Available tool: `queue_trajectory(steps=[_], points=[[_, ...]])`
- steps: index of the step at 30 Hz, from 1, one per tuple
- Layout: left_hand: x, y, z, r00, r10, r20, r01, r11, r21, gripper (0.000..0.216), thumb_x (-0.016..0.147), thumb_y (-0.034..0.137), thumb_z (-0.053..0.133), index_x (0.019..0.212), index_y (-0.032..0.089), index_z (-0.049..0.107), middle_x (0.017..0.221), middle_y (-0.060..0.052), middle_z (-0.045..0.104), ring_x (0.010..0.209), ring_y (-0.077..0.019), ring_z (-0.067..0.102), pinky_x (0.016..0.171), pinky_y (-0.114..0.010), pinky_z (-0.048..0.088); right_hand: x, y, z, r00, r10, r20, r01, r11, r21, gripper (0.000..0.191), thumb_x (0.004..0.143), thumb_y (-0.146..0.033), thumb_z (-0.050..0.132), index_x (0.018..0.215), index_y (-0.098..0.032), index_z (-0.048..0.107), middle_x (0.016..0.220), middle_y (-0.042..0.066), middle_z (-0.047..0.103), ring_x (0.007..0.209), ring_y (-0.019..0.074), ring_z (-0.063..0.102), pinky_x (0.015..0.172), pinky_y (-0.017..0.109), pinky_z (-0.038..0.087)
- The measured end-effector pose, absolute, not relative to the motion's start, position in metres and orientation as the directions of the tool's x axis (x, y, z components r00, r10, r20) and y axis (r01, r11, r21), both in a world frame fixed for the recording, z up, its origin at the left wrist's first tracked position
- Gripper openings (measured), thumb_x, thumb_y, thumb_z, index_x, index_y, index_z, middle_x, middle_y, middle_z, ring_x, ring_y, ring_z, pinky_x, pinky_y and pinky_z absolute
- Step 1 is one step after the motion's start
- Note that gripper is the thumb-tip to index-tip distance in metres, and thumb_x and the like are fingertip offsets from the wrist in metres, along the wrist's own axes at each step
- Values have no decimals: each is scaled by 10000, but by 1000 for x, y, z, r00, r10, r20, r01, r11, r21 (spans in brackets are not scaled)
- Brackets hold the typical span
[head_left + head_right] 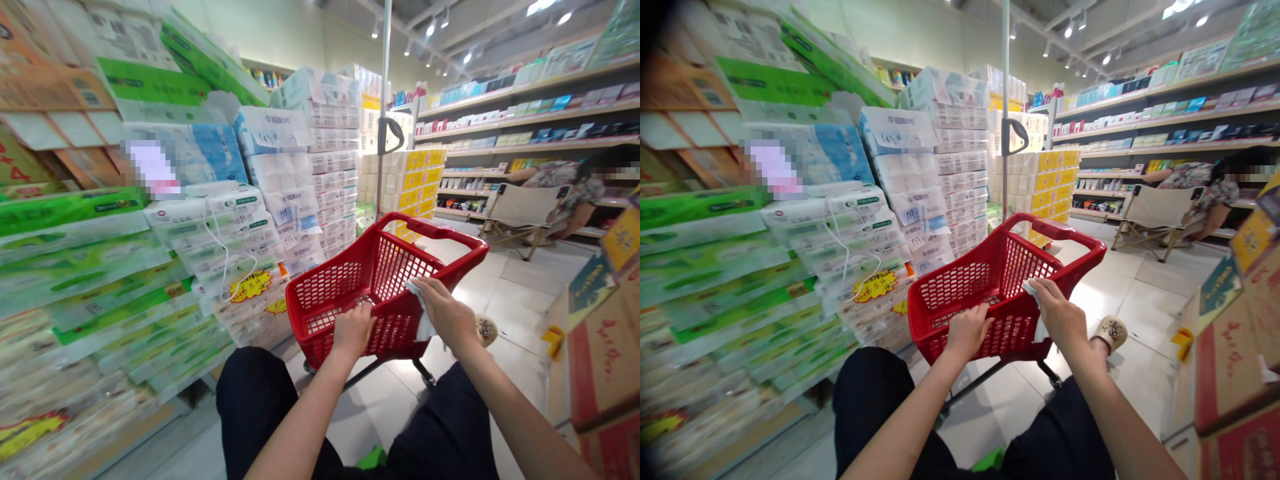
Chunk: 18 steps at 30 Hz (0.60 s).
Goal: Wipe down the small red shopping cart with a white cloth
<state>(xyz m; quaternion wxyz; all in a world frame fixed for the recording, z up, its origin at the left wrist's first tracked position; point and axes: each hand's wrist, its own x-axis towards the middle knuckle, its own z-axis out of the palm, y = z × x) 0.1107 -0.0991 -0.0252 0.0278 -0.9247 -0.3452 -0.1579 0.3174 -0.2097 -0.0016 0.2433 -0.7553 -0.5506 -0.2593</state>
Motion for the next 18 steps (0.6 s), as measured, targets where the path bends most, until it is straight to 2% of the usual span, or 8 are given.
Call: queue_trajectory(steps=[4, 8, 10, 15, 18], points=[[113, -98, -27, 710, 631, 313, 648, -759, 61, 176, 970, 300, 481, 1115, 205, 513, 980, -67, 659, 903, -214, 670, 728, -292, 501, 274, -198, -23, 153, 770, 619, 988, -129, -85, 505, 944, -171, 424, 1400, -380, 480, 1375, -25, 579, 831, 114, 701, 592, 193, 552], [112, -96, -29, 704, 638, 312, 652, -755, 73, 161, 968, 228, 457, 1112, 197, 519, 990, -75, 659, 921, -212, 667, 740, -288, 500, 258, -197, -32, 52, 807, 588, 998, -33, -44, 532, 952, -172, 421, 1437, -391, 433, 1394, -33, 567, 860, 104, 701, 612, 169, 549], [111, -96, -29, 704, 638, 312, 650, -756, 79, 169, 965, 261, 478, 1118, 200, 517, 988, -71, 659, 918, -213, 666, 740, -287, 498, 272, -204, -26, 70, 806, 588, 998, -59, -39, 506, 969, -203, 411, 1433, -403, 436, 1391, -47, 570, 873, 106, 702, 589, 163, 540], [112, -98, -27, 699, 647, 304, 654, -751, 95, 214, 977, 376, 482, 1111, 212, 512, 992, -67, 655, 920, -207, 662, 750, -278, 485, 316, -219, -8, 258, 713, 652, 961, -257, -99, 484, 985, -276, 402, 1441, -435, 418, 1419, -59, 541, 901, 127, 704, 549, 179, 542], [115, -99, -27, 696, 653, 299, 658, -747, 98, 210, 978, 368, 478, 1111, 209, 511, 991, -72, 652, 931, -212, 659, 763, -285, 486, 309, -214, -12, 273, 724, 633, 959, -257, -120, 516, 972, -248, 407, 1457, -424, 397, 1439, -50, 521, 913, 134, 702, 574, 191, 561]])
